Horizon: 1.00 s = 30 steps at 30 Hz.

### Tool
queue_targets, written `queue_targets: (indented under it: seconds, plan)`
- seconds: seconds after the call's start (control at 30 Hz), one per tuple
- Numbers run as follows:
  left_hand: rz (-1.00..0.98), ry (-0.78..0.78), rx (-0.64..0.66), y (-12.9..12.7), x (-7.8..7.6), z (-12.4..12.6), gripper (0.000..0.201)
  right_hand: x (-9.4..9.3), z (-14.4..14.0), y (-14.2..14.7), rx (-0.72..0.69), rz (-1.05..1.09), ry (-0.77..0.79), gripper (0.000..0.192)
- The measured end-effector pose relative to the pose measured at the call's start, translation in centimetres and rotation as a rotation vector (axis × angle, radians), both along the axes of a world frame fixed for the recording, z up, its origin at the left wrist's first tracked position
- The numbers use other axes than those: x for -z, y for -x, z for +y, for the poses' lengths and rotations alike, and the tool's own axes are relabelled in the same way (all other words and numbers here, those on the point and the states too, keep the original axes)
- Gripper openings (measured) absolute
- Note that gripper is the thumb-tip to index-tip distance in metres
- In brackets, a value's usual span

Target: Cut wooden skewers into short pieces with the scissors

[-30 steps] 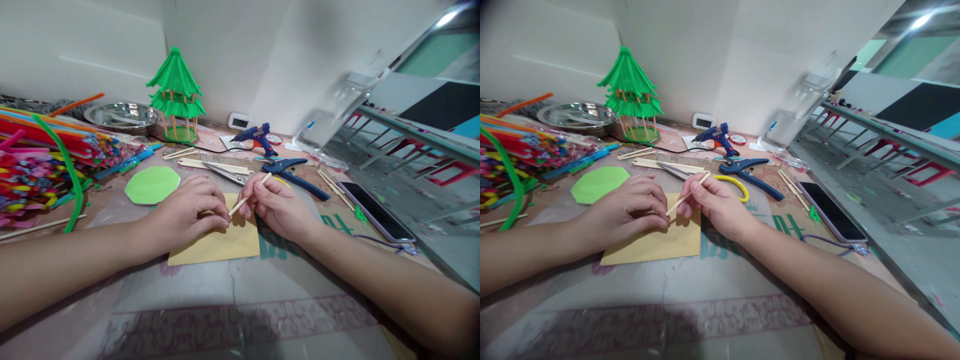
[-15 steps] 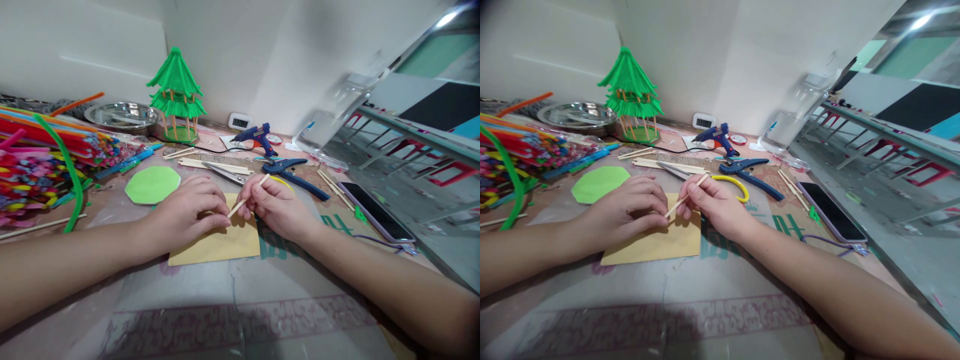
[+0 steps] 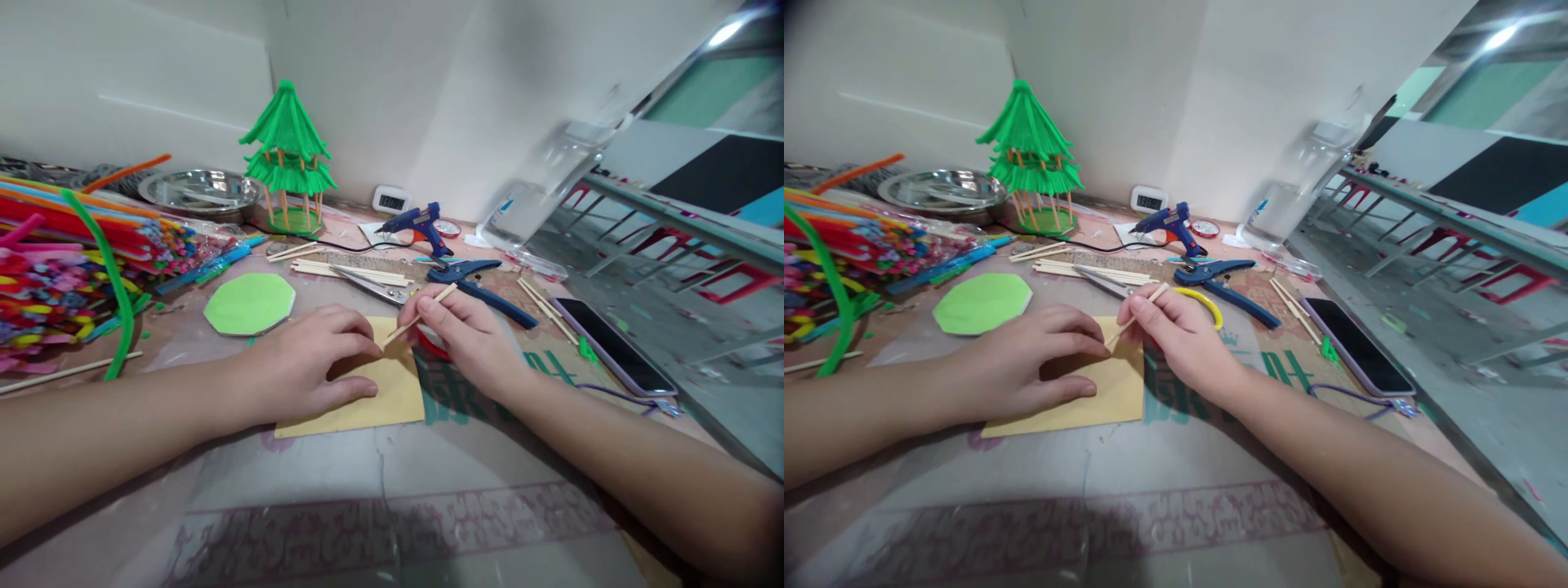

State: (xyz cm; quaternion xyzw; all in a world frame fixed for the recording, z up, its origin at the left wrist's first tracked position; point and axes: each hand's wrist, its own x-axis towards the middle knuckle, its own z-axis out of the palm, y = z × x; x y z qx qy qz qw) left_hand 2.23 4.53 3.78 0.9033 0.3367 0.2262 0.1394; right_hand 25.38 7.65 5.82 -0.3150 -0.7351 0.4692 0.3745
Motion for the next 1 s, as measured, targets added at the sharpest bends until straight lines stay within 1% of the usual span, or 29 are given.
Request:
queue_targets:
  seconds: [0.07, 0.13, 0.17, 0.23, 0.33, 0.47, 0.6, 0.67, 0.77, 0.83, 0.87, 1.0]
  plan:
    - [0.01, 0.015, -0.002, 0.0, 0.0, 0.0, 0.033, -0.3, 0.1, -0.3, 0.069, -0.17, -0.228, 0.03]
    - [0.018, 0.025, -0.005, 0.0, -0.1, 0.0, 0.033, -0.2, 0.3, -0.5, 0.063, -0.299, -0.421, 0.03]
    - [0.018, 0.027, -0.005, 0.0, -0.1, 0.0, 0.033, -0.1, 0.4, -0.5, 0.041, -0.338, -0.487, 0.03]
    - [0.014, 0.025, 0.0, 0.0, 0.0, 0.0, 0.033, 0.3, 0.6, -0.4, -0.016, -0.366, -0.562, 0.028]
    - [0.007, 0.019, 0.01, 0.0, 0.0, 0.0, 0.032, 0.7, 0.6, -0.2, -0.078, -0.37, -0.599, 0.025]
    - [0.013, 0.031, 0.005, 0.0, 0.0, -0.1, 0.032, 0.8, 0.6, 0.1, -0.085, -0.381, -0.625, 0.024]
    - [0.028, 0.041, 0.008, 0.0, -0.1, 0.0, 0.032, 0.8, 0.7, 0.1, -0.114, -0.391, -0.697, 0.024]
    - [0.029, 0.039, 0.005, 0.0, 0.0, 0.1, 0.031, 0.8, 1.0, -0.1, -0.112, -0.428, -0.751, 0.024]
    - [0.021, 0.03, -0.006, 0.1, 0.1, 0.1, 0.03, 0.8, 1.3, -0.3, -0.047, -0.524, -0.821, 0.023]
    - [0.018, 0.028, -0.007, 0.1, 0.1, 0.1, 0.03, 0.7, 1.3, -0.2, -0.004, -0.544, -0.807, 0.024]
    - [0.016, 0.029, -0.007, 0.1, 0.1, 0.1, 0.03, 0.7, 1.2, -0.1, -0.002, -0.52, -0.771, 0.024]
    - [0.027, 0.027, -0.007, 0.0, 0.1, 0.1, 0.03, 0.6, 1.0, 0.2, -0.118, -0.373, -0.647, 0.024]
